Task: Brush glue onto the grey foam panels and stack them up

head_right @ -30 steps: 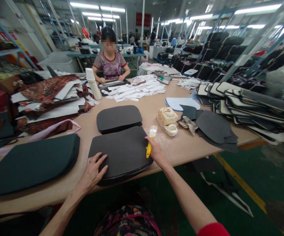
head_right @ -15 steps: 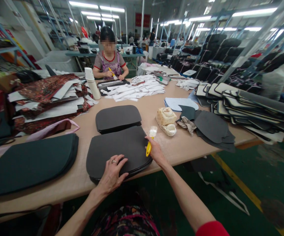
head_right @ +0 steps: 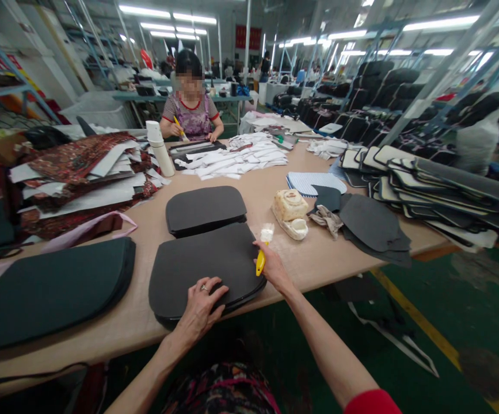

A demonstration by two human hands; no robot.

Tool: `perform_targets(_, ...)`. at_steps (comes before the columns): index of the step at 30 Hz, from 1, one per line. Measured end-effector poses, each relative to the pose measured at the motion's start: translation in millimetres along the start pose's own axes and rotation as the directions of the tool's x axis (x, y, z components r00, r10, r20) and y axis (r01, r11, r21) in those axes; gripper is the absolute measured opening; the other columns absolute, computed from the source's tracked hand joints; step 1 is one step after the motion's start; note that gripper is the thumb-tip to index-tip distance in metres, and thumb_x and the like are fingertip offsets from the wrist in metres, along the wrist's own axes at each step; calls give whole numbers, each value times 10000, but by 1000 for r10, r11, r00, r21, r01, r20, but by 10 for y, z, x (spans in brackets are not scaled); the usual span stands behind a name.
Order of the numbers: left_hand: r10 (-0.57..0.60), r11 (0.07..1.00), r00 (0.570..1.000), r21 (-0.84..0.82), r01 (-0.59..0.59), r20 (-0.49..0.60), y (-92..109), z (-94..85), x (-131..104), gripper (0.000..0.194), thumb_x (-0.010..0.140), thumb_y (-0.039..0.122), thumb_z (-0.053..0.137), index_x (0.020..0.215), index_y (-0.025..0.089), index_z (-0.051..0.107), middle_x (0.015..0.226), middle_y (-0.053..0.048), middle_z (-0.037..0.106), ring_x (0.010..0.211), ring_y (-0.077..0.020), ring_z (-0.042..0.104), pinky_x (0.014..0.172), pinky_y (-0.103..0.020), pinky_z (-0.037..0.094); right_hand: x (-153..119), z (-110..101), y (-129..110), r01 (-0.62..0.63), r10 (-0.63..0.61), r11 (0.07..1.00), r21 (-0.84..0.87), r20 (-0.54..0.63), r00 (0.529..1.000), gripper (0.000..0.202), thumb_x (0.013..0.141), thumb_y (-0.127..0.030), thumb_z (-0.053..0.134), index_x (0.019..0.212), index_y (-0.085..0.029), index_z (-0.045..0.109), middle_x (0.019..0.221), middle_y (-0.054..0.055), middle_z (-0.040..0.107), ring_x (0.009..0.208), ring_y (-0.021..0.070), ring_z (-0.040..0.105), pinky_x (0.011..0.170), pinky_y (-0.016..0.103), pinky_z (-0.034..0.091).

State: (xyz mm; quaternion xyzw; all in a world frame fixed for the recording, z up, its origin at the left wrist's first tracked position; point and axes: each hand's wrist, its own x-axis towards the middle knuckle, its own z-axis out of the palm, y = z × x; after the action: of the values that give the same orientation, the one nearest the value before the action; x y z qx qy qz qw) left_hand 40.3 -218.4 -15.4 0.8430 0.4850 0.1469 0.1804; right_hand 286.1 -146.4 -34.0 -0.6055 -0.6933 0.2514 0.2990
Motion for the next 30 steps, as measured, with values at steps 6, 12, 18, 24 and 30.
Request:
perform_targets(6,-1,1000,1000,5,1,3,-22,22,-1,414,736,151,582,1128,278,545,1255,-67,475,1159,-281,353,926,-467,341,-14,27,-14,16,-18,998,-56,-38,999,457,751,-237,528,1205,-207,488,906,43,601,776,174,577,709,283,452)
perform_targets(12,-23,1000,1000,-8,23,19,-18,6,-2,411,729,160,592,1118,283,546,1260,-62,470,1167,-280,347,935,-469,330,-168,-75,-12,-48,8,984,-174,-219,976,385,802,-345,533,1133,-148,540,914,126,598,856,267,557,785,418,437)
perform_targets(18,-59,998,996,-8,60,63,27,-43,9,421,725,145,578,1122,281,546,1273,-58,460,1179,-281,342,952,-473,317,-194,255,-366,112,-117,993,-32,-267,957,208,824,-230,513,1018,-226,590,1102,93,611,1051,237,556,905,392,447)
perform_targets(24,-71,997,997,6,70,31,16,-15,-4,377,753,190,566,1115,296,550,1271,-27,481,1176,-258,370,958,-434,329,-23,668,-741,266,-264,959,95,-34,964,302,768,-91,556,1026,-240,603,1099,52,620,1040,180,579,872,296,492)
perform_targets(30,-103,994,995,24,102,16,30,-24,-4,479,703,119,564,1131,333,540,1272,-15,507,1171,-254,413,946,-430,367,14,634,-565,319,-323,946,-63,-62,945,307,747,-66,583,1007,-229,609,1114,73,623,1060,225,571,884,371,496)
